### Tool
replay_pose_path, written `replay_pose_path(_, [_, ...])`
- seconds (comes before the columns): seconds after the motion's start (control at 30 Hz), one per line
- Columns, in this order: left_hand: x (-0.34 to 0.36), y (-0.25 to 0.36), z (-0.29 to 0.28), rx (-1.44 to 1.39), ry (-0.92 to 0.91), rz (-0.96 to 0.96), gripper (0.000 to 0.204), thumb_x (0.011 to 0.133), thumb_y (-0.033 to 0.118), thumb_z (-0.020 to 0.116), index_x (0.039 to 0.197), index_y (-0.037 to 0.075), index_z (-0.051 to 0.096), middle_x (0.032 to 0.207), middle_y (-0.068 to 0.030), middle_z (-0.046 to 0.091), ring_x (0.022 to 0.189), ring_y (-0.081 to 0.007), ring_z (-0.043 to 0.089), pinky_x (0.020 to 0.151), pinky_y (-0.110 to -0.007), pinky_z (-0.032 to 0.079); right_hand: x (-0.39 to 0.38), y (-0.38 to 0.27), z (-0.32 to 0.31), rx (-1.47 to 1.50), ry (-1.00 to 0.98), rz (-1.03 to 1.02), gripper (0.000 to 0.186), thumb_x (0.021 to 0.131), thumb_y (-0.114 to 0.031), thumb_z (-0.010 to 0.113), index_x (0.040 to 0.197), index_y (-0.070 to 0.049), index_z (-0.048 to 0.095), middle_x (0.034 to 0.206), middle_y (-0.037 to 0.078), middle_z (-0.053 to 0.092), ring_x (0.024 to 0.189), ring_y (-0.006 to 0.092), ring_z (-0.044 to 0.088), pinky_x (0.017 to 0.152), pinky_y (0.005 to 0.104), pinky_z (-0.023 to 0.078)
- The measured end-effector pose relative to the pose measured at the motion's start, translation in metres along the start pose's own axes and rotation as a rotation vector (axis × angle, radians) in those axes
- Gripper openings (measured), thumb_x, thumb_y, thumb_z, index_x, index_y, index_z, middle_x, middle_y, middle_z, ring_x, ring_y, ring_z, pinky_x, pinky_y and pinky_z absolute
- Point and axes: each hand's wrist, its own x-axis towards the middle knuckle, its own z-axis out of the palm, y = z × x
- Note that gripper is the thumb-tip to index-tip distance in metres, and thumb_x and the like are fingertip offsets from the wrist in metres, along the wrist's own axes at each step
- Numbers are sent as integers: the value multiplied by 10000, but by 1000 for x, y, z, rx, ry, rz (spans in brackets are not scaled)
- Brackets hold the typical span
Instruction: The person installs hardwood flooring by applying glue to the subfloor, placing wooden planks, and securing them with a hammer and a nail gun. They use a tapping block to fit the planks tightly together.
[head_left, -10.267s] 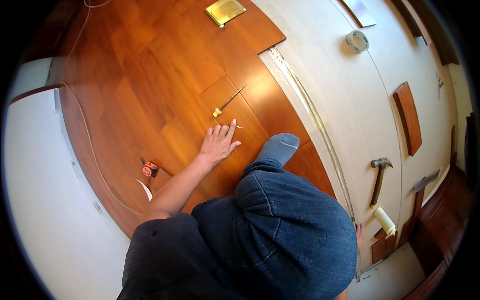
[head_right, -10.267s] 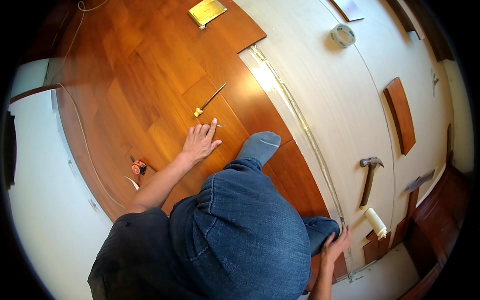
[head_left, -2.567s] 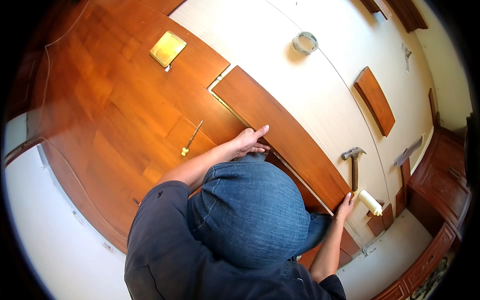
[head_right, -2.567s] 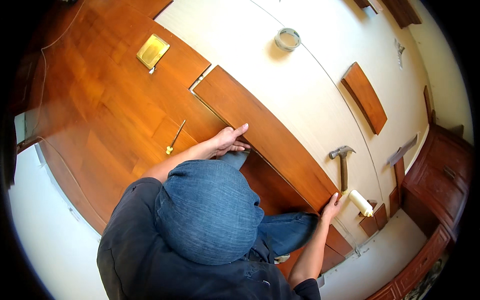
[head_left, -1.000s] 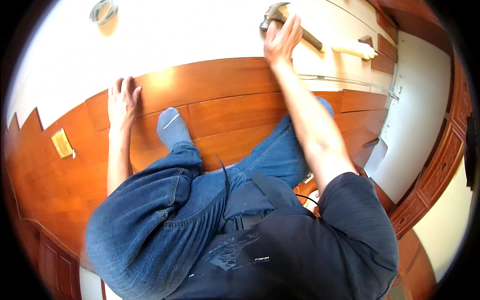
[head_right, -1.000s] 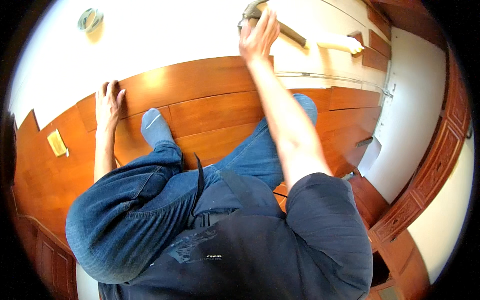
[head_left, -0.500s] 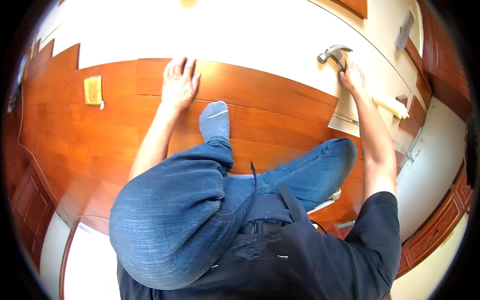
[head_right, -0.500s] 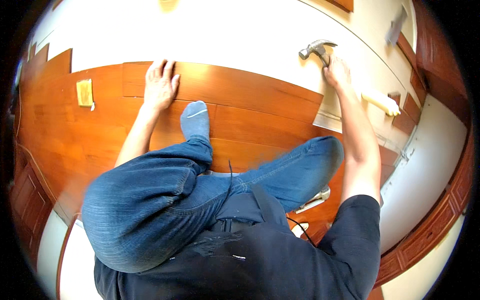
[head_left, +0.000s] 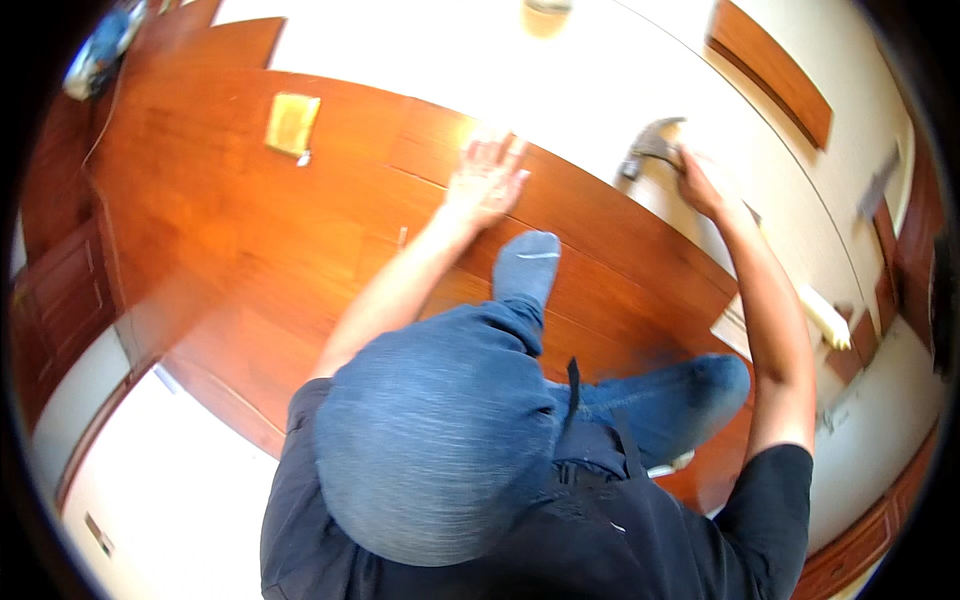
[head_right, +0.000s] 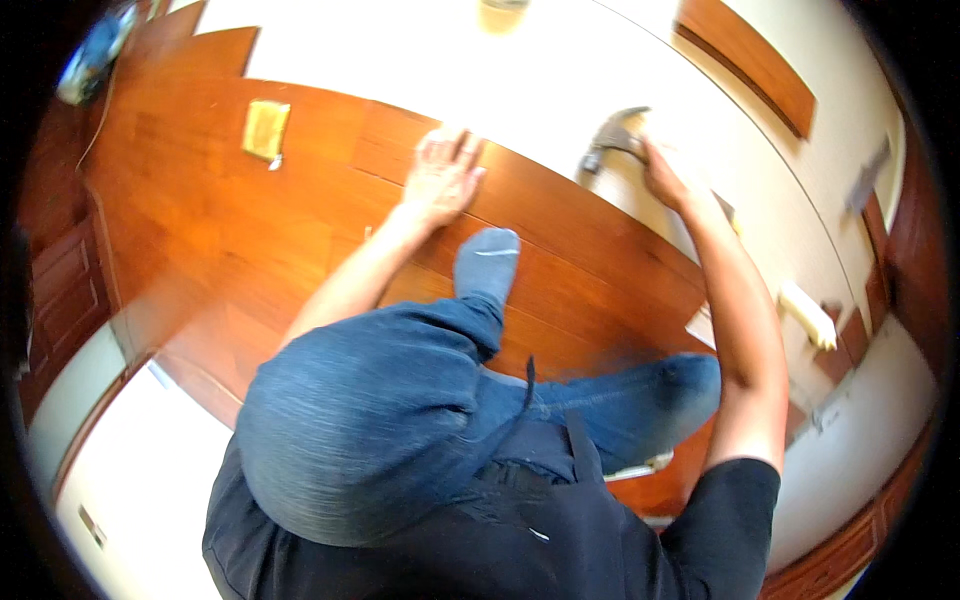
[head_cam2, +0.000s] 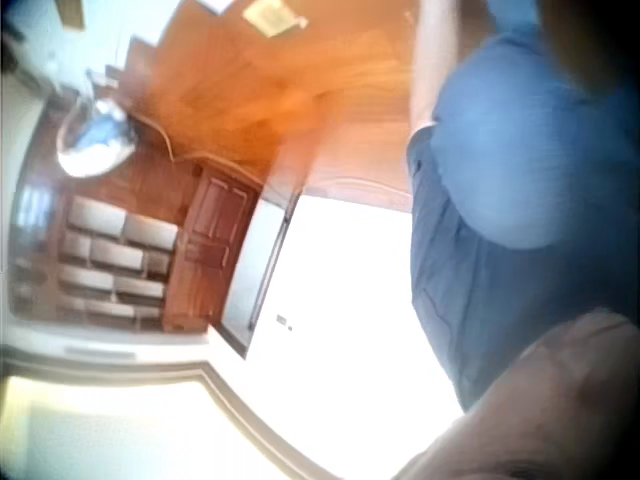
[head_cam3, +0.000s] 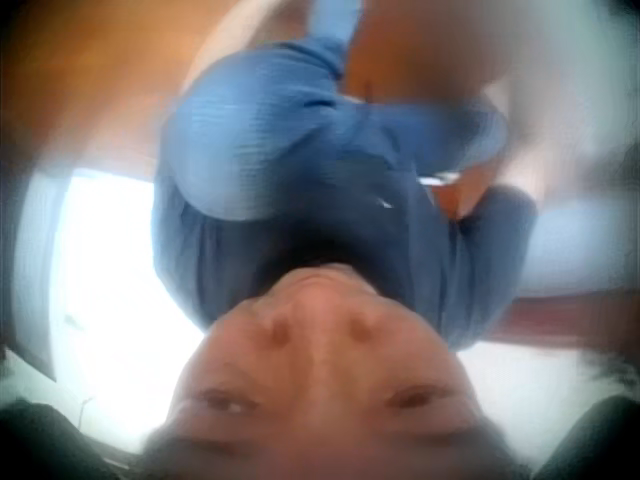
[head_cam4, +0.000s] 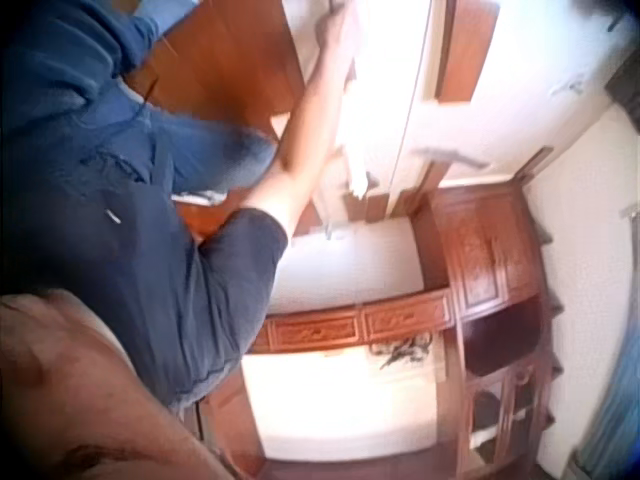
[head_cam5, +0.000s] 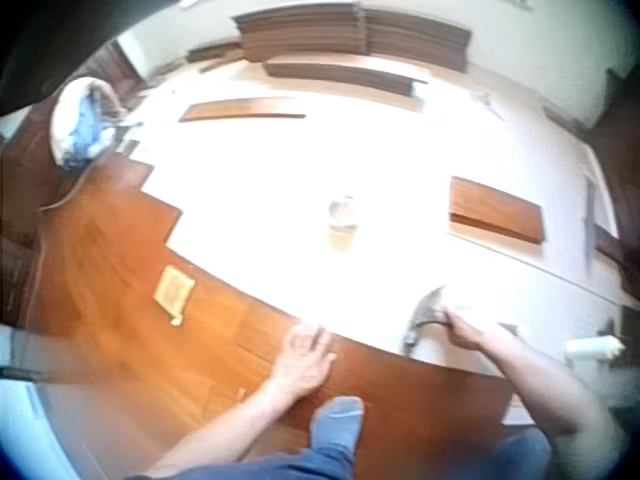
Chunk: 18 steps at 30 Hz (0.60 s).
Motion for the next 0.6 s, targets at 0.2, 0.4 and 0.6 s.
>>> replay_pose_path(0.2, [1, 3, -5, -53, -30, -13, 554, 1004, 351, 602, 1490, 113, 484, 1497, -149, 446, 1454, -322, 379, 1209, -485, 263, -15, -16, 1, -47, -170, 11, 168, 946, -173, 544, 1079, -81, 496, 1041, 224, 701, 950, 467, 679, 813, 571, 536])
replay_pose_path(0.4, [-1, 3, -7, -53, -30, -29, 566, 1003, 354, 604, 1496, 103, 484, 1505, -154, 446, 1464, -317, 374, 1196, -478, 275, -8, -5, -6, -45, -120, 113, 214, 938, -199, 570, 1091, -73, 488, 1045, 250, 693, 964, 479, 669, 815, 580, 530])
replay_pose_path(0.6, [3, 7, -10, -79, -22, -31, 591, 986, 394, 627, 1481, 99, 499, 1485, -154, 449, 1454, -318, 381, 1164, -476, 303, -9, -30, 4, -60, -180, 67, 210, 935, -177, 552, 1101, -66, 488, 1067, 255, 691, 968, 484, 668, 831, 583, 528])
